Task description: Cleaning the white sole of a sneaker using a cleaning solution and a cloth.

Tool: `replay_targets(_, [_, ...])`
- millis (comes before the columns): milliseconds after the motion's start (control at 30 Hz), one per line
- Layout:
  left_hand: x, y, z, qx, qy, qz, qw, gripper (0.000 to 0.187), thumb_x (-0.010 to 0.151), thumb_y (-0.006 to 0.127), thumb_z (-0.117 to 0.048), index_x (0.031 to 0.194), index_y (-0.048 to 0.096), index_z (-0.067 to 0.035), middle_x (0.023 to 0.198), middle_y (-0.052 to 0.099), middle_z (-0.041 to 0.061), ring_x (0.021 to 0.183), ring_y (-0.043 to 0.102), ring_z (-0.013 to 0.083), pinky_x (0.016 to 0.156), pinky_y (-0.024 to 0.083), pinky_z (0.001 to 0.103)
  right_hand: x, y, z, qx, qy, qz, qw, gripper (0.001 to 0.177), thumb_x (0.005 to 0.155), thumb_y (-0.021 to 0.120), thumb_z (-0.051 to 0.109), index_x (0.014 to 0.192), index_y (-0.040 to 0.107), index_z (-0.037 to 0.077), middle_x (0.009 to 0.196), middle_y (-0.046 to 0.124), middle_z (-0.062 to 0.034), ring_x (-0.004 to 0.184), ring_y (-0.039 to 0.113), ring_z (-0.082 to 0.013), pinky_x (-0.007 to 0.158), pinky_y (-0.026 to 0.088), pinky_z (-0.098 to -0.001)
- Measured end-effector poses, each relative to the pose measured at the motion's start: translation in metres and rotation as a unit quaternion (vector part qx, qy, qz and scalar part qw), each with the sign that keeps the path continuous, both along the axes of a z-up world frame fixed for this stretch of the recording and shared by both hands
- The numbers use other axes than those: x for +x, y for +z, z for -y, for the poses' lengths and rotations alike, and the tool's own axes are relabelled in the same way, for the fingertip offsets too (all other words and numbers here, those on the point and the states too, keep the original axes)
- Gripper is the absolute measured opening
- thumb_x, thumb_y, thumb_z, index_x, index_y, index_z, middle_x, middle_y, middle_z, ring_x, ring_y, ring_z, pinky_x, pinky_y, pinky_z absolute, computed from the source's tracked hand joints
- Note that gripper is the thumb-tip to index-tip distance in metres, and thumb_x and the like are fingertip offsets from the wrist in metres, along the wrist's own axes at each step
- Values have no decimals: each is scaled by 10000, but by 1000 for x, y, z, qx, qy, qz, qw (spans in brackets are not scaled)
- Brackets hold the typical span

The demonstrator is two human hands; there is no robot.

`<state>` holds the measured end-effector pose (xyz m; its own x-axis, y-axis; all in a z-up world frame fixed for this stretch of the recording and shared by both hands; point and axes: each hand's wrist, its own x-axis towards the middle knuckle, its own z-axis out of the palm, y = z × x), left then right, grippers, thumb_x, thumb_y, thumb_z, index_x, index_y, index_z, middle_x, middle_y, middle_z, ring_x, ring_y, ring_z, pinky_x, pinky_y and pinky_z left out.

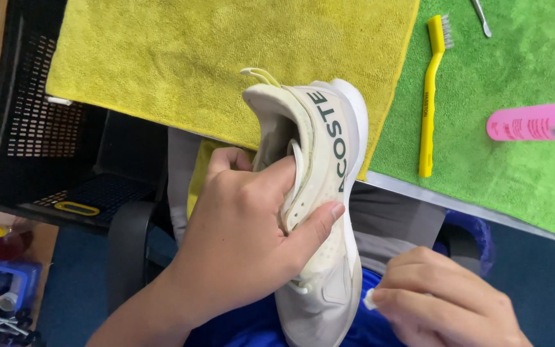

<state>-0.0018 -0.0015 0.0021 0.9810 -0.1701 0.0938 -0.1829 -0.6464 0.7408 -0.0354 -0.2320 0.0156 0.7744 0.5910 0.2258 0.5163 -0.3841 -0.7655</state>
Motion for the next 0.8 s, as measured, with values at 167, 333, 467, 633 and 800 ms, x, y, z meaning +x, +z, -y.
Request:
replay_targets(167, [0,-1,1,15,0,20,1000,425,861,742,-380,695,472,-96,468,514,52,513,470,359,799,384,456,4,-14,11,-60,145,58,986,183,957,584,125,1054,629,-24,992,643,-145,830,651,-300,803,604,-373])
replay_targets(333, [-1,-2,3,31,-7,46,998,411,862,754,-373,715,490,-94,476,504,64,490,461,359,786,381,474,9,-11,19,-187,263,154,934,242,1014,491,38,1228,561,-53,1125,578,-177,999,617,-356,890,565,-429])
replay_targets(467, [-2,-1,4,16,-12,40,999,392,869,748,-342,717,483,-96,459,475,36,441,443,313,792,377,463,8,-8,15,-154,239,123,951,214,1013,487,51,1153,587,-78,1084,594,-180,950,628,-350,842,575,-423])
replay_targets(633, [-2,-1,4,16,-15,28,999,420,876,753,-346,701,462,-99,454,436,35,432,394,294,785,371,463,9,-5,5,-121,194,131,965,147,961,568,9,1052,612,-97,997,602,-176,860,643,-331,775,579,-391])
replay_targets(800, [0,-1,3,20,-19,30,999,407,871,746,-352,714,471,-96,477,487,65,465,423,343,795,362,474,11,-8,1,-132,194,149,961,161,970,546,11,1076,604,-96,999,592,-200,848,630,-357,800,581,-429])
